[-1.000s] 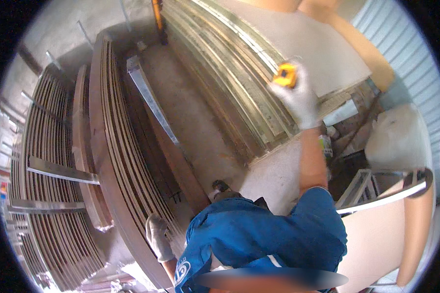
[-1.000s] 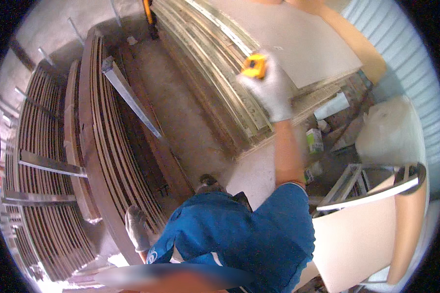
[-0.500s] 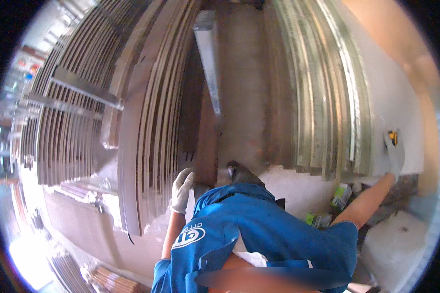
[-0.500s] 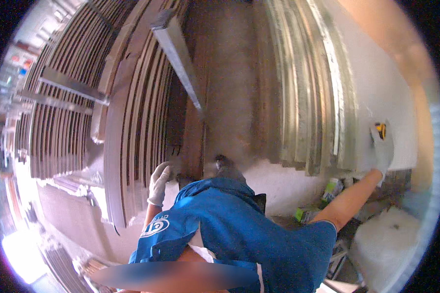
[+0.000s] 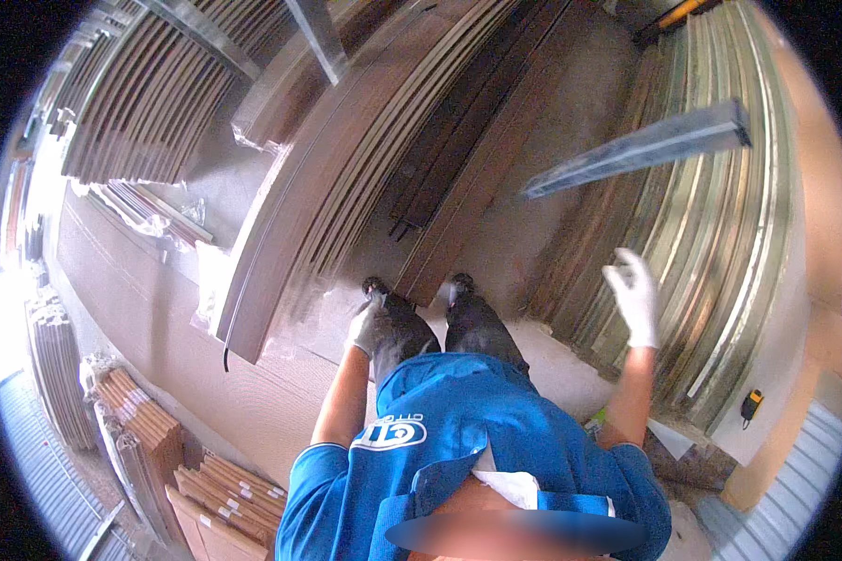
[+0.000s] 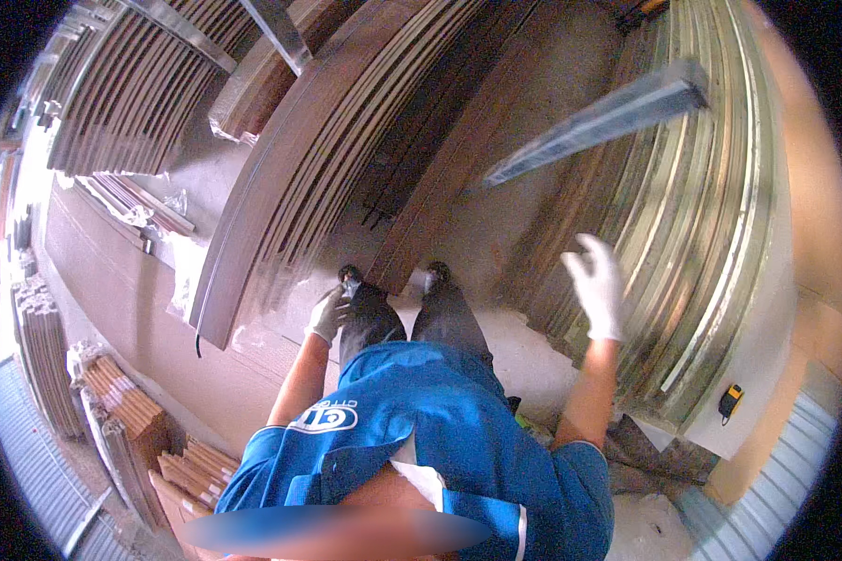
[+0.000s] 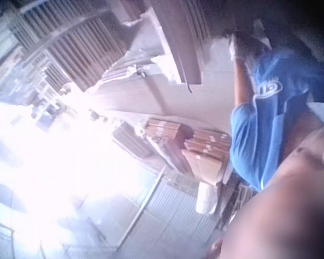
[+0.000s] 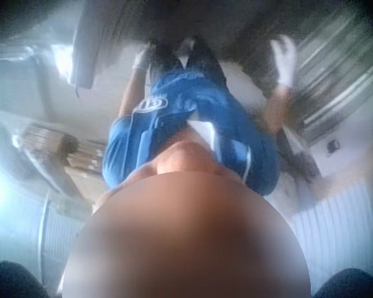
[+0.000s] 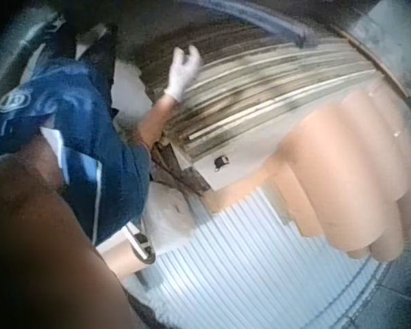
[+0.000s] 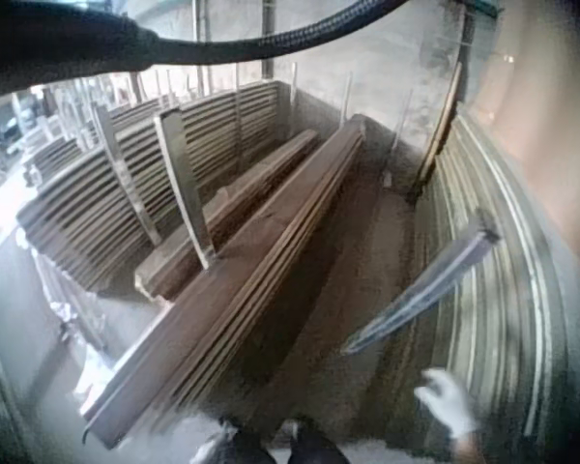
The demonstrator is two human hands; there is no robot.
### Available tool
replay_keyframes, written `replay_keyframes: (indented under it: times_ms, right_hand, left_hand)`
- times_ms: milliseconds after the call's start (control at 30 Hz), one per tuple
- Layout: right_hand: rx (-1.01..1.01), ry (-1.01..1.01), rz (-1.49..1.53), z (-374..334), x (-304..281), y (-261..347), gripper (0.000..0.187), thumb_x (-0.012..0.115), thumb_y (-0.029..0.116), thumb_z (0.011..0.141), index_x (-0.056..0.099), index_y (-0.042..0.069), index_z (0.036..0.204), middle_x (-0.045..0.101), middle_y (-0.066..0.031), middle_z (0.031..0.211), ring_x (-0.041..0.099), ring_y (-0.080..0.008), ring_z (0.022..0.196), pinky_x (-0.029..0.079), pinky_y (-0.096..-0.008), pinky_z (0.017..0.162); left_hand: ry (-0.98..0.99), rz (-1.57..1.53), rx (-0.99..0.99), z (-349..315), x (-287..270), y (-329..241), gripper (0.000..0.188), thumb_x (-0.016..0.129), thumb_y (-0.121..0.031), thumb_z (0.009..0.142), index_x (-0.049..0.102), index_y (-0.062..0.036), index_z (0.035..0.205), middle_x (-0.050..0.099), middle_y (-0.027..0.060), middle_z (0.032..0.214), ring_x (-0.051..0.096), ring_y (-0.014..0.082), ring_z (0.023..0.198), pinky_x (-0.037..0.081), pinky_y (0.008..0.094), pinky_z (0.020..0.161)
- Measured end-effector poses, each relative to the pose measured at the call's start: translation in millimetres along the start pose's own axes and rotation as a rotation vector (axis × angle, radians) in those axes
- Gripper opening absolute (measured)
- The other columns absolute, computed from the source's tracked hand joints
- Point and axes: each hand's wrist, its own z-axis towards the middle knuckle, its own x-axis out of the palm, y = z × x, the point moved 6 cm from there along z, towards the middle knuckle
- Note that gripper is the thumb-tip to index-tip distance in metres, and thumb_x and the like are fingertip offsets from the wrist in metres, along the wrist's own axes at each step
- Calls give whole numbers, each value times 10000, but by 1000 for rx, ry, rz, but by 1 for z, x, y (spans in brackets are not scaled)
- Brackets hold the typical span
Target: The person reviews a clipboard, then uses a tape measure to measure the length of several wooden planks in a warehouse. The person picks up planks, measures them, and places them back on the stack.
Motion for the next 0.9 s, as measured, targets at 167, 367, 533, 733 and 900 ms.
replay_keyframes:
  times_ms: [167, 367, 533, 733, 900]
  right_hand:
    - [68, 453, 211, 24, 206, 18, 508, 727, 336, 856, 615, 54, 1263, 677, -113, 1205, 680, -206, 1005, 519, -329, 892]
    - [326, 515, 212, 78, 381, -43, 644, 731, 433, 819, 582, 41, 1308, 589, -194, 1321, 560, -316, 1231, 428, -380, 1033]
    - [461, 304, 178, 129, 454, -81, 847, 729, 442, 826, 390, -49, 1427, 499, -235, 1400, 491, -320, 1294, 400, -361, 1049]
    - [426, 59, 399, 184, 506, -96, 958, 786, 443, 767, 332, -43, 1457, 491, -233, 1399, 490, -335, 1281, 392, -378, 1062]
    - [522, 27, 441, 203, 516, -105, 989, 798, 419, 771, 283, -36, 1482, 467, -212, 1414, 478, -286, 1279, 384, -363, 1068]
  left_hand:
    - [-39, -194, -195, 51, -40, 54, 370, 678, -458, 871, 610, -134, 1035, 565, 6, 729, 527, 180, 560, 431, 332, 491]
    - [-82, 122, -130, 109, -61, 96, 454, 691, -452, 841, 618, -111, 1132, 614, 68, 862, 587, 239, 724, 492, 381, 637]
    - [-97, 532, -20, 167, -61, 134, 627, 668, -386, 823, 518, -25, 1313, 634, 155, 1209, 568, 344, 1145, 411, 413, 1021]
    - [55, -95, -4, 251, -33, 179, 589, 517, -477, 942, 461, -105, 1395, 555, 123, 1351, 474, 284, 1288, 319, 487, 1103]
    - [-118, -482, -299, 266, -22, 193, 690, 525, -644, 895, 468, -158, 1382, 493, 134, 1361, 495, 355, 1184, 395, 525, 1006]
